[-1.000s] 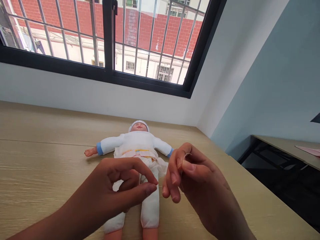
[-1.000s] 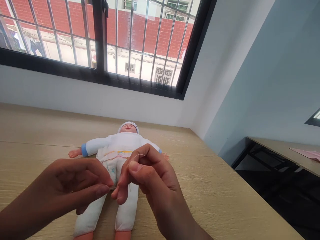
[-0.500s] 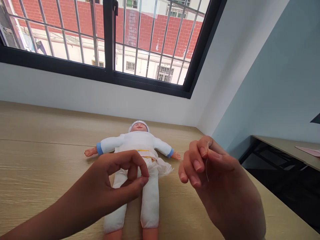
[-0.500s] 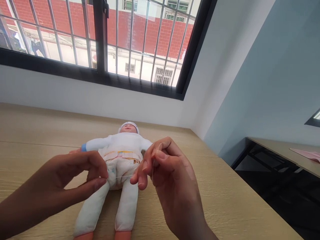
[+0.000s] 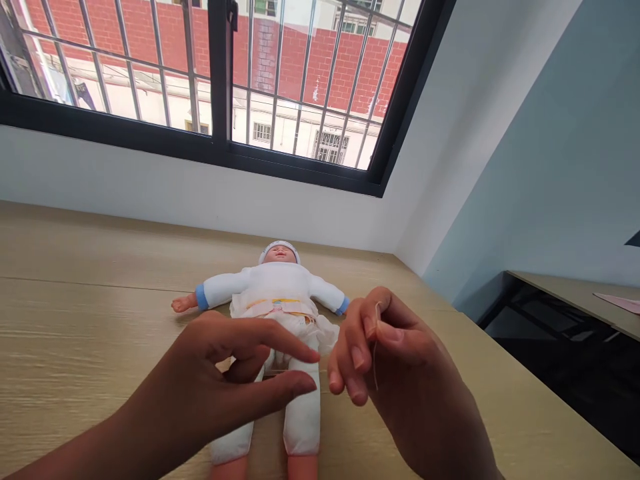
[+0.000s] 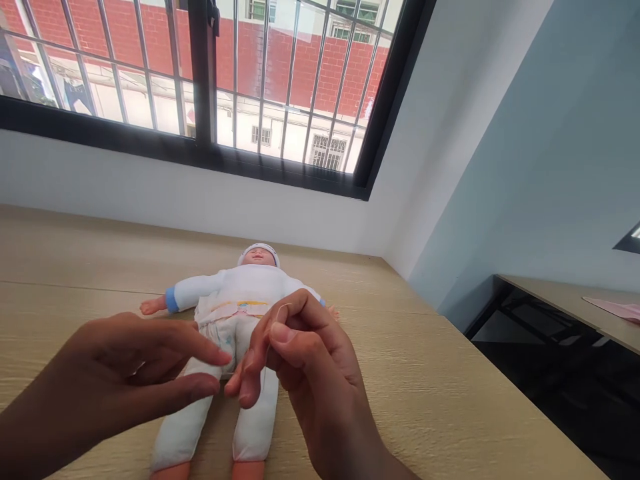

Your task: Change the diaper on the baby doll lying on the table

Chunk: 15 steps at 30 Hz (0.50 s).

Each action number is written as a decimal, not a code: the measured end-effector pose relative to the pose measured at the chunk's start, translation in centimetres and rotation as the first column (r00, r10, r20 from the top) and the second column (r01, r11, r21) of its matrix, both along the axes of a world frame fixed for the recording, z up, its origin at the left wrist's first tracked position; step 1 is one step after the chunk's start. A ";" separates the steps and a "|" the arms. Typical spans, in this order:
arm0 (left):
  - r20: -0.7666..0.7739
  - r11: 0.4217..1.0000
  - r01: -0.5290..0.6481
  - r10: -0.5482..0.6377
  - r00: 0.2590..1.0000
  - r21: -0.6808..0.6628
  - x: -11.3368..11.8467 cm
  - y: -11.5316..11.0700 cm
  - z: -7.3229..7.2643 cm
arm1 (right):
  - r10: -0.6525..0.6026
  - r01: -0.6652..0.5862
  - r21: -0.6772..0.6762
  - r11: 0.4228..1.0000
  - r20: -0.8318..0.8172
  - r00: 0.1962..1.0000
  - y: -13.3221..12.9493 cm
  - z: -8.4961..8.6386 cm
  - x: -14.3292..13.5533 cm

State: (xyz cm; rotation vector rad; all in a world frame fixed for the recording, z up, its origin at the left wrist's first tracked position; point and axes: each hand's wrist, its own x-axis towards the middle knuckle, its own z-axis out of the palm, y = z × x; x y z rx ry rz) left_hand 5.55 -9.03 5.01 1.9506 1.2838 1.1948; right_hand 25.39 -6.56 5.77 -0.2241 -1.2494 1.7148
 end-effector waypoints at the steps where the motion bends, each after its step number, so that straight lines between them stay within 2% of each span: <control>1: 0.007 1.000 0.022 -0.022 1.000 -0.020 0.0 0.0 0.1 | -0.009 0.009 0.009 1.000 0.002 1.000 0.0 0.0 0.0; 4: -0.012 0.996 0.079 -0.079 0.997 -0.029 -0.3 0.2 0.4 | -0.071 0.070 0.033 0.997 0.006 0.997 0.1 0.4 0.4; 8: -0.104 0.994 0.085 -0.078 0.992 0.069 -0.8 0.5 0.6 | -0.146 0.148 0.074 0.986 -0.026 0.989 0.2 0.9 0.9; 11: -0.110 0.993 0.081 -0.072 0.991 0.081 -1.1 0.5 0.6 | -0.141 0.145 0.090 0.985 -0.051 0.989 0.3 1.0 0.9; 15: -0.019 0.995 0.088 -0.087 0.996 0.044 -1.1 0.3 0.6 | -0.110 0.111 0.103 0.989 -0.010 0.994 0.5 0.5 0.7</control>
